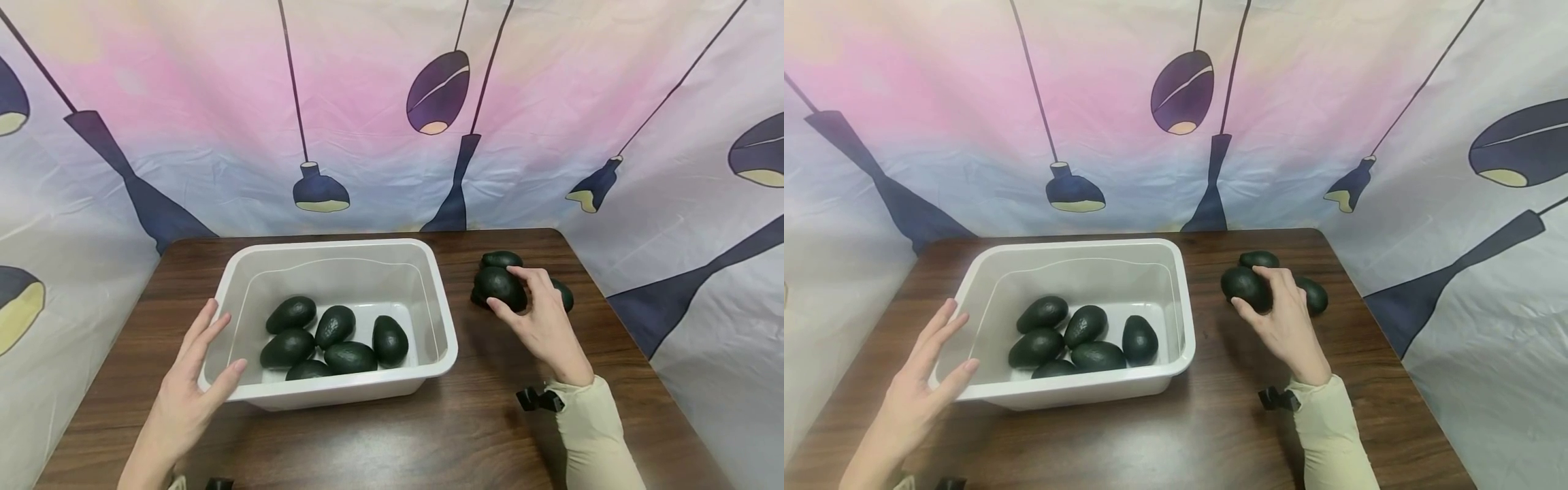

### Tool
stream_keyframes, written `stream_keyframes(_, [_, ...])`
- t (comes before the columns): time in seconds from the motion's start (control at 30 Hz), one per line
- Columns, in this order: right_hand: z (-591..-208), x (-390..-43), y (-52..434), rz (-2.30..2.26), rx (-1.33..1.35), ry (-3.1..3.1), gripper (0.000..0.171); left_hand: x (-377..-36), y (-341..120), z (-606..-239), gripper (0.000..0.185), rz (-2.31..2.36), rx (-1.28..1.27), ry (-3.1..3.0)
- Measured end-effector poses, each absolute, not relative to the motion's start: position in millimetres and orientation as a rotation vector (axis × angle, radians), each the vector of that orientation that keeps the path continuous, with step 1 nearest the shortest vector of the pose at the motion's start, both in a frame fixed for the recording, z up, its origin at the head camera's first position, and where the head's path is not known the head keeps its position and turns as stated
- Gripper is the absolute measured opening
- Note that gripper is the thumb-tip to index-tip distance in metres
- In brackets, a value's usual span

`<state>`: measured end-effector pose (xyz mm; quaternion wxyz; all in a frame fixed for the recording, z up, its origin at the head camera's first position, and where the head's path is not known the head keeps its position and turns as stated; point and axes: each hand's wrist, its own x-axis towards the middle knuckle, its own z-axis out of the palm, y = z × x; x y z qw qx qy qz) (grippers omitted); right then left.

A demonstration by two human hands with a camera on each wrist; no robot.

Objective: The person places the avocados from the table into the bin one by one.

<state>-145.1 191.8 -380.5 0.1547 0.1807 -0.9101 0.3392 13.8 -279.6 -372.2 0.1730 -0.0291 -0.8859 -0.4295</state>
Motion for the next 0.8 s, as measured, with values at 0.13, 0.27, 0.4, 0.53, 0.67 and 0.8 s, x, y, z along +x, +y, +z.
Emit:
stream_keyframes(0.13, [-375, -142, 189, 0.987, 0.540, -2.567, 0.062, 14, -279, -372, 0.067, -1.218, -0.079, -2.517])
stream_keyframes(0.27, [-369, -139, 186, 0.987, 0.561, -2.529, 0.063, 14, -279, -371, 0.067, -1.216, -0.076, -2.519])
stream_keyframes(0.4, [-362, -135, 182, 0.987, 0.584, -2.478, 0.062, 14, -279, -371, 0.067, -1.216, -0.079, -2.517])
stream_keyframes(0.53, [-355, -132, 179, 0.983, 0.601, -2.437, 0.062, 14, -279, -371, 0.067, -1.217, -0.079, -2.515])
stream_keyframes(0.67, [-350, -129, 176, 0.989, 0.615, -2.410, 0.063, 15, -279, -372, 0.067, -1.218, -0.073, -2.520])
stream_keyframes(0.8, [-345, -126, 174, 0.992, 0.633, -2.381, 0.064, 14, -280, -372, 0.067, -1.219, -0.074, -2.520])
